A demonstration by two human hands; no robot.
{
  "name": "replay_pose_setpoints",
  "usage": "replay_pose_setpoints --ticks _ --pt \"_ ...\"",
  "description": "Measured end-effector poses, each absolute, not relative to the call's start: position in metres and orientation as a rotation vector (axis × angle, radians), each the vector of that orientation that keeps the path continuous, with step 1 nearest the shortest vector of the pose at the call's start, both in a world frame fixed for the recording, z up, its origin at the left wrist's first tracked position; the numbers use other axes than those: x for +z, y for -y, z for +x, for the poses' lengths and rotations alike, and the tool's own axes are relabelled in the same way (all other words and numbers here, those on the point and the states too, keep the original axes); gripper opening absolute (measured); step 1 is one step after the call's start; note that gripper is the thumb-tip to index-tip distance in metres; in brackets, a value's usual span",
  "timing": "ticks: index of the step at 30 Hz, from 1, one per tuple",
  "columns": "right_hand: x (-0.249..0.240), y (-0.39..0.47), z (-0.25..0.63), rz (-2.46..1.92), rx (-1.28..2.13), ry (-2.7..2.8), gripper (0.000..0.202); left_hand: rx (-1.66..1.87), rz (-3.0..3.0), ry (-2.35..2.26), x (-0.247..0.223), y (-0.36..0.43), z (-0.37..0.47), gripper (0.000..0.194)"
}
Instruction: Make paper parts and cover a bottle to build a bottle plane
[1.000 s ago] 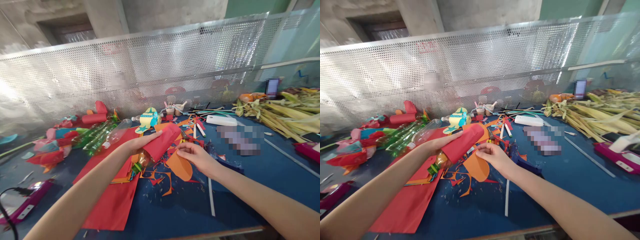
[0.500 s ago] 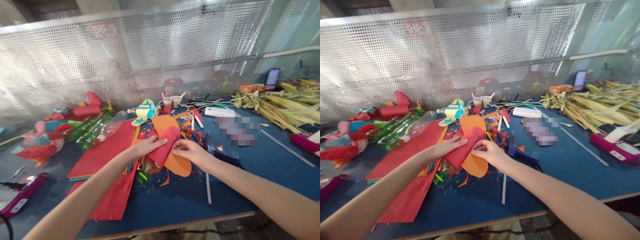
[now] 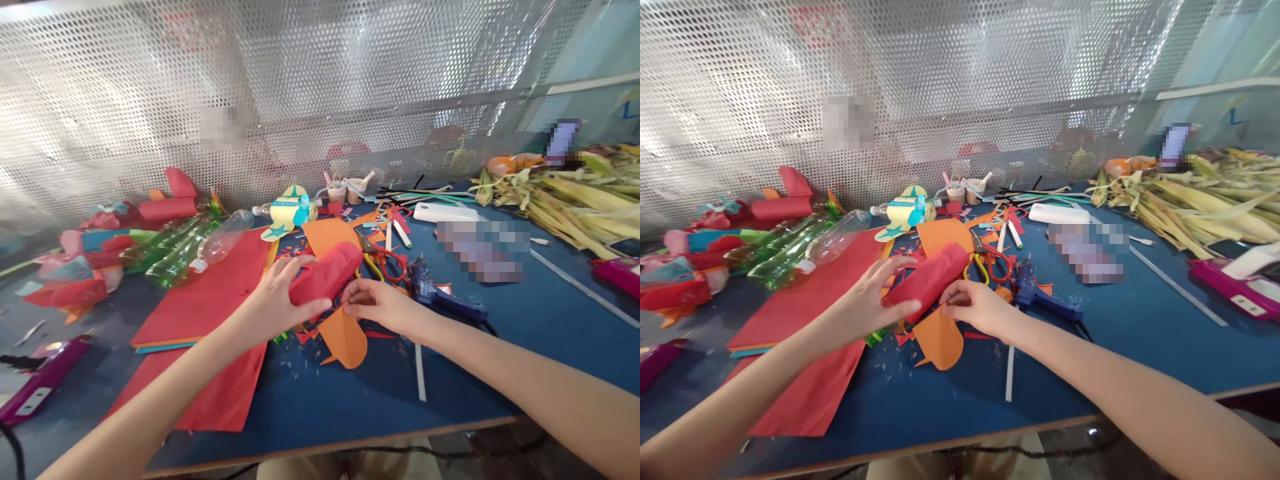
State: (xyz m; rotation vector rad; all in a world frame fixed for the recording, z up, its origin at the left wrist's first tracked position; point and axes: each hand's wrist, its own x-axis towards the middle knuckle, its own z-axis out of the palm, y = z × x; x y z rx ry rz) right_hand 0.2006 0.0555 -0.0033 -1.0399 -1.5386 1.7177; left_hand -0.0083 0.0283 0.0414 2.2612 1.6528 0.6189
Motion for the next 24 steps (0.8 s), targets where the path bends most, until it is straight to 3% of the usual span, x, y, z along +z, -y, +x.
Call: replay_pose_setpoints --ticks 2,7,10,17,24 --pt "-0.003 -0.056 0.202 -1.026 1.703 1.556 0.011 0.491 2.289 -1.676 0.039 -0.017 -0.015 0.066" --pt "-0.004 -0.055 0.205 -0.969 1.559 1.912 0.01 0.498 2.267 -1.569 0.034 -0.011 -0.026 0.046" --pt "-0.002 -0.051 0.207 -0.984 1.442 2.003 0.014 0.599 2.16 -1.467 0.034 -0.02 -0.031 0.053" --pt "0.008 -0.047 0.214 -0.945 0.907 2.381 0.015 0.643 2.056 -1.415 0.024 -0.029 -0.034 0.05" --pt "0.047 -0.064 0.24 -1.15 0.771 2.246 0.013 0.785 2.462 -1.363 0.006 -0.024 -0.034 0.047"
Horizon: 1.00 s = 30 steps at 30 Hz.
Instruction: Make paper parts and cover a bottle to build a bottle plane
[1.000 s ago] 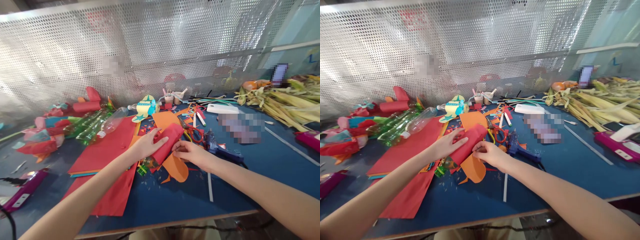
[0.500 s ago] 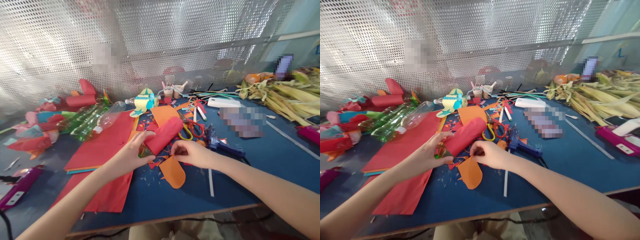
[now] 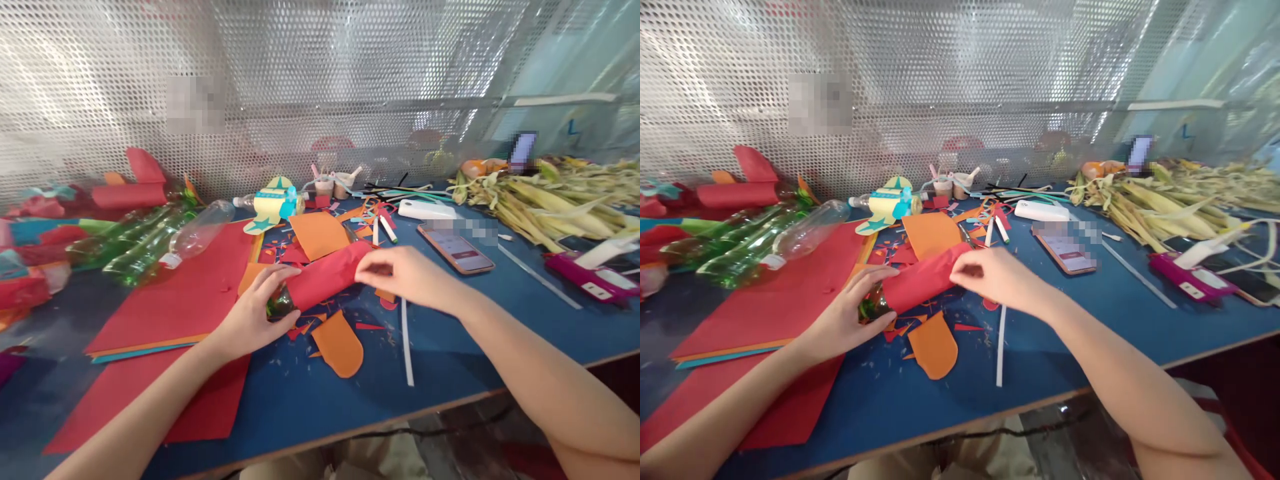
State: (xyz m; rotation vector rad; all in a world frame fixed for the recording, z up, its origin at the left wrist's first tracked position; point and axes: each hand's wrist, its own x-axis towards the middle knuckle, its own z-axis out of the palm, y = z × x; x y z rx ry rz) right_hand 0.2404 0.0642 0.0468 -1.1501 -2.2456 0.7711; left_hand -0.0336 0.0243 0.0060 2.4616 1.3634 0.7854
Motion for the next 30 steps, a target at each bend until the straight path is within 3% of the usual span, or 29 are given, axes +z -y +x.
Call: replay_pose_setpoints --ticks 5,9,14,17,24,30 --pt "0.064 -0.053 0.289 -1.54 0.418 2.179 0.014 0.854 2.525 -1.469 0.0 -0.02 -0.032 0.047" --pt "0.039 -0.011 0.307 -2.005 0.09 2.094 0.032 0.924 2.549 -1.504 -0.006 -0.02 -0.032 0.049" --pt "-0.002 0.004 0.307 -1.839 -0.344 2.06 0.038 0.978 2.542 -1.518 -0.009 -0.02 -0.032 0.048" --pt "-0.01 -0.009 0.308 -1.782 -0.288 2.139 0.041 0.961 2.508 -1.543 -0.008 -0.018 -0.03 0.049" --pt "-0.029 -0.021 0.309 -1.71 -0.125 2.085 0.019 0.96 2.529 -1.474 -0.005 -0.016 -0.028 0.044" --pt "-0.02 0.0 0.309 -1.675 0.088 1.897 0.03 0.873 2.528 -1.487 -0.008 -0.018 -0.029 0.051"
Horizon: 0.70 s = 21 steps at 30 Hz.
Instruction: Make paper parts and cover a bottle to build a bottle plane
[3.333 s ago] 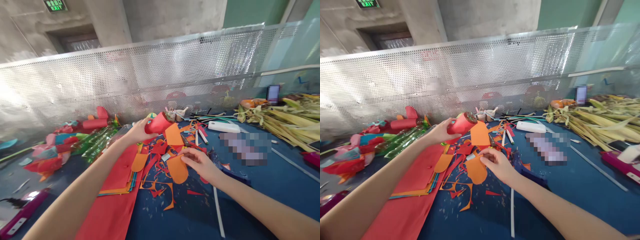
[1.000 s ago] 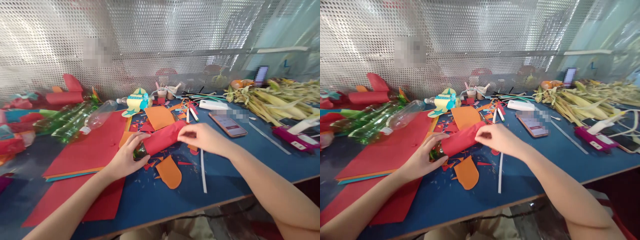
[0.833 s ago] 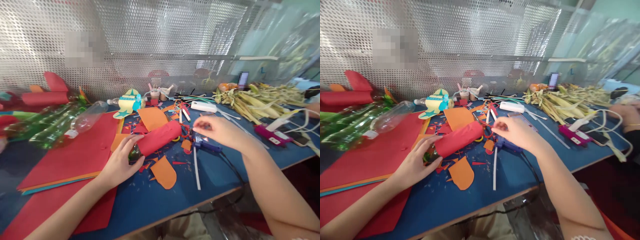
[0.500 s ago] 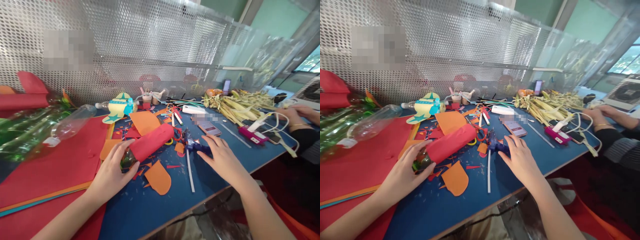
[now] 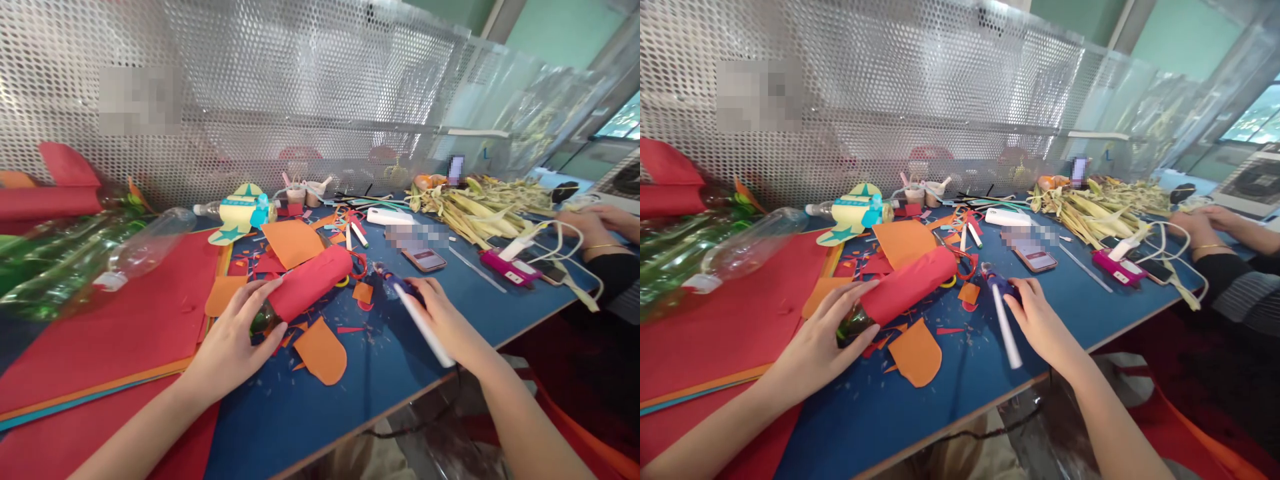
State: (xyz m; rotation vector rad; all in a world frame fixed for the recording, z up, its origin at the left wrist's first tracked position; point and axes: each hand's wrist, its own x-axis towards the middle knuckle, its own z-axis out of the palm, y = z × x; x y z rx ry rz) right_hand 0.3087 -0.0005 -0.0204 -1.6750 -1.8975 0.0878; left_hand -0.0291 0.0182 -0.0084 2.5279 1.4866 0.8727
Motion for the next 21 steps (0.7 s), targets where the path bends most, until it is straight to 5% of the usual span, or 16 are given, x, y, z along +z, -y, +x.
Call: replay_pose_setpoints --ticks 8,17,21 --pt "-0.022 0.056 0.292 -1.578 0.554 1.395 0.024 0.856 2.448 -1.524 -0.012 -0.021 -0.029 0.055" --pt "-0.02 0.08 0.217 -1.206 0.739 1.787 0.007 0.854 2.349 -1.454 -0.009 -0.02 -0.029 0.06" --pt "-0.02 0.079 0.21 -1.142 0.799 1.908 0.015 0.867 2.308 -1.388 -0.01 -0.019 -0.029 0.061"
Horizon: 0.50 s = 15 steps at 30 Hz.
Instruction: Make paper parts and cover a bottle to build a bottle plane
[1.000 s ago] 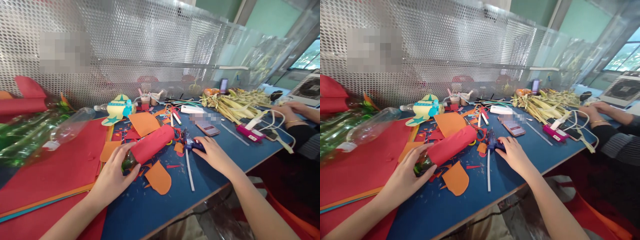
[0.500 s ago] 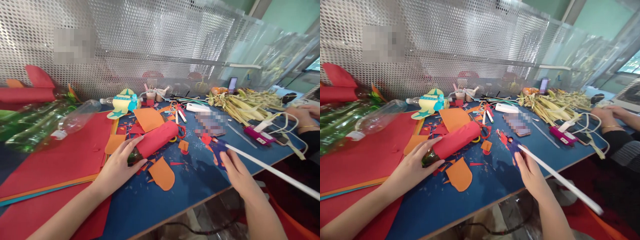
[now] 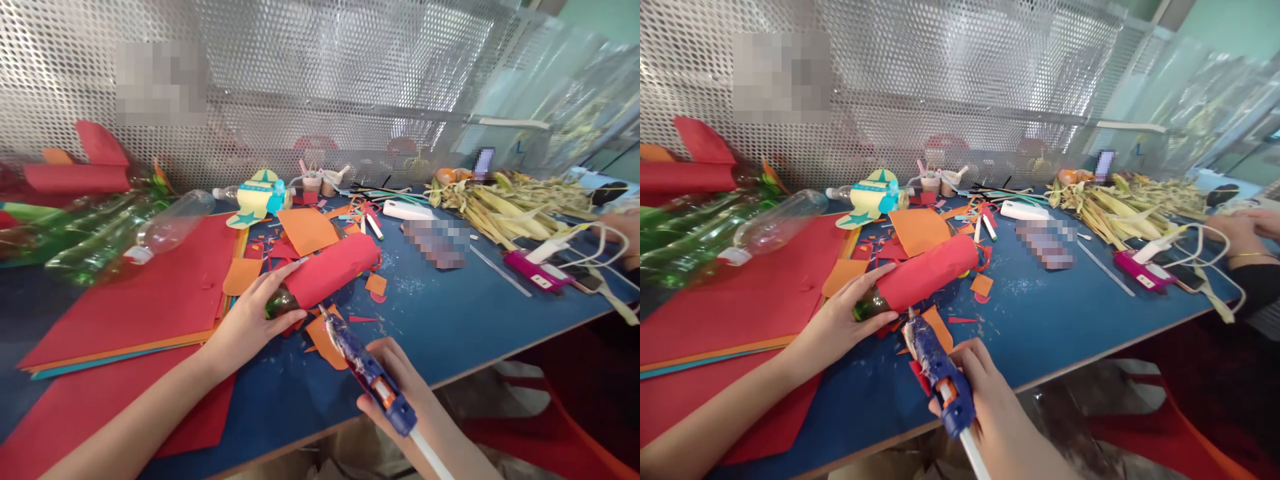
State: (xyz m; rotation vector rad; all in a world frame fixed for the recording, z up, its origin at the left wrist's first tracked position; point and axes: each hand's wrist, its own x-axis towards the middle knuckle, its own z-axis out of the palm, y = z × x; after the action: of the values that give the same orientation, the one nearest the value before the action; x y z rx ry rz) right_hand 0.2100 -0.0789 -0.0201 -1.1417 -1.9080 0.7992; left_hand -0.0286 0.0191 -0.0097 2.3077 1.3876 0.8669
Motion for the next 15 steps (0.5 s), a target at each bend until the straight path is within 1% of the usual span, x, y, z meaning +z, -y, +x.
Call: replay_pose_setpoints --ticks 4,8,15 --pt "-0.0225 0.0773 0.208 -1.097 0.811 1.967 0.02 0.855 2.284 -1.338 -0.0091 -0.0164 -0.0276 0.062" --pt "-0.0214 0.0772 0.204 -1.125 0.807 1.989 0.02 0.851 2.293 -1.32 -0.0077 -0.0145 -0.0262 0.064" --pt "-0.0268 0.0774 0.2038 -1.165 0.697 2.024 0.019 0.855 2.293 -1.331 -0.0075 -0.0141 -0.0264 0.064"
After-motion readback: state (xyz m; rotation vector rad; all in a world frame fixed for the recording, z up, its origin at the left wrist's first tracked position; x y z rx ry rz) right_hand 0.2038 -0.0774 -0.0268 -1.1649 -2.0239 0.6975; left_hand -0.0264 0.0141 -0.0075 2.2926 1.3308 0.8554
